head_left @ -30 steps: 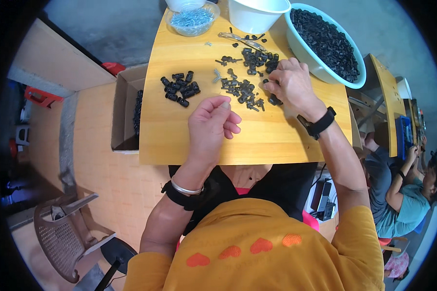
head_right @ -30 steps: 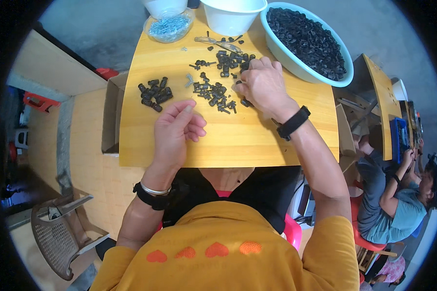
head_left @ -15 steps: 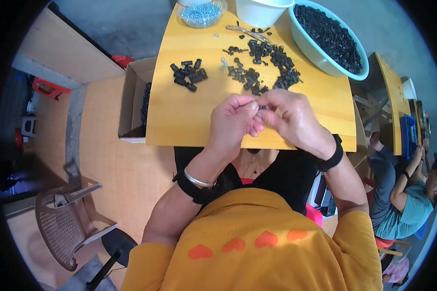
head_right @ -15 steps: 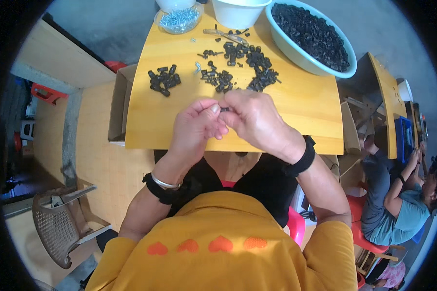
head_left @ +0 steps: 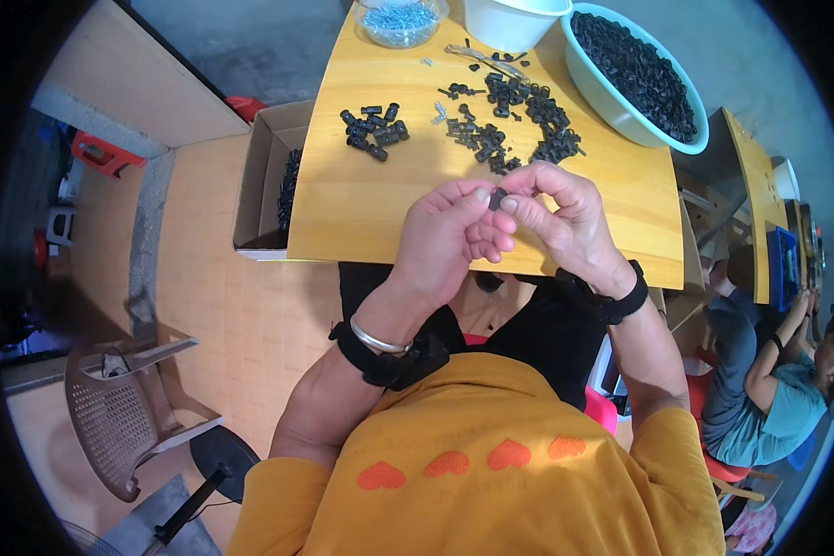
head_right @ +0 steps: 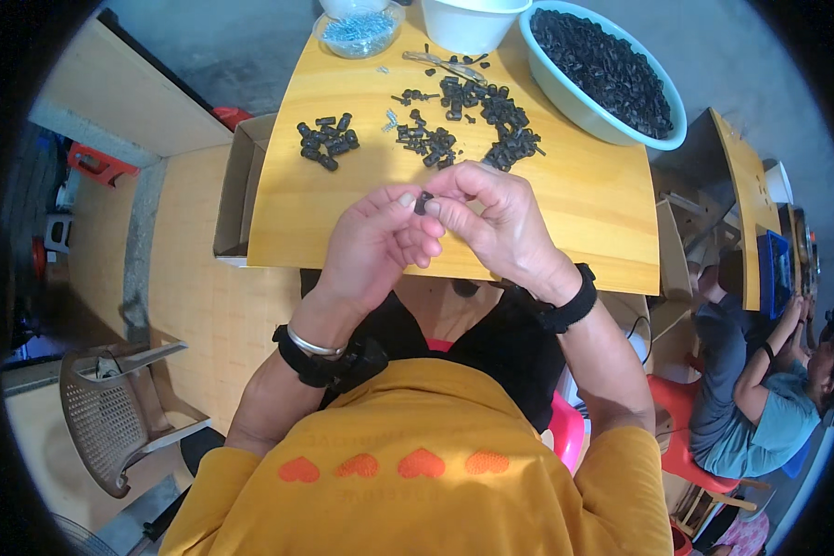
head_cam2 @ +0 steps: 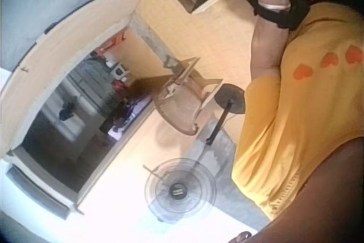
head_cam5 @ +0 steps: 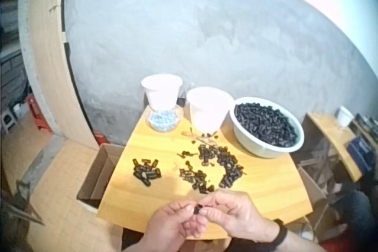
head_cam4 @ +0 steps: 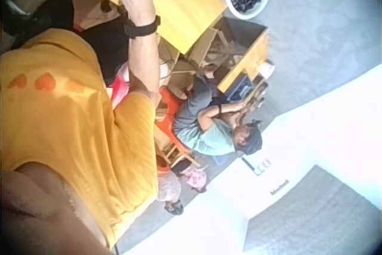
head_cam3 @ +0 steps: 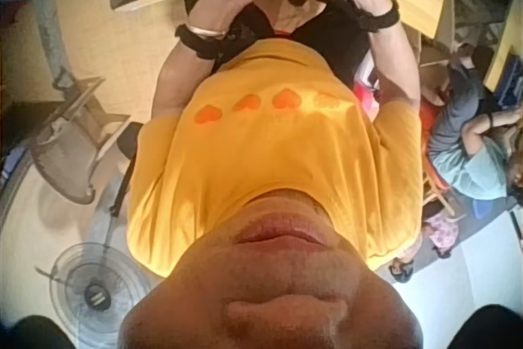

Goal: Assembling small black plastic components by hand.

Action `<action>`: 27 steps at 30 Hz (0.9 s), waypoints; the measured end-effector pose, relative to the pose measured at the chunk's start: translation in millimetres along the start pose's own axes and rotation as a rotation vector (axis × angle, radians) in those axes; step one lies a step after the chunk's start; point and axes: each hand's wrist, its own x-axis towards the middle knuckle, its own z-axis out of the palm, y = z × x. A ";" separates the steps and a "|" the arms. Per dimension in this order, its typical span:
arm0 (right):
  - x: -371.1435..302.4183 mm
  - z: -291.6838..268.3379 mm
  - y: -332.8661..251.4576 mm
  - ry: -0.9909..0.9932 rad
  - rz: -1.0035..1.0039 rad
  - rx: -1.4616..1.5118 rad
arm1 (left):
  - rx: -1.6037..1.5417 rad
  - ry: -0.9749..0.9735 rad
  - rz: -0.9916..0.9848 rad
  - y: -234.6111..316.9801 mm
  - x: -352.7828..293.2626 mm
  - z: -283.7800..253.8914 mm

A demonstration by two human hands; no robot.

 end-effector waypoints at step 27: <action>230.2 -6.0 58.0 -0.109 0.047 -1.151 | 0.253 0.111 0.135 15.8 30.5 -47.9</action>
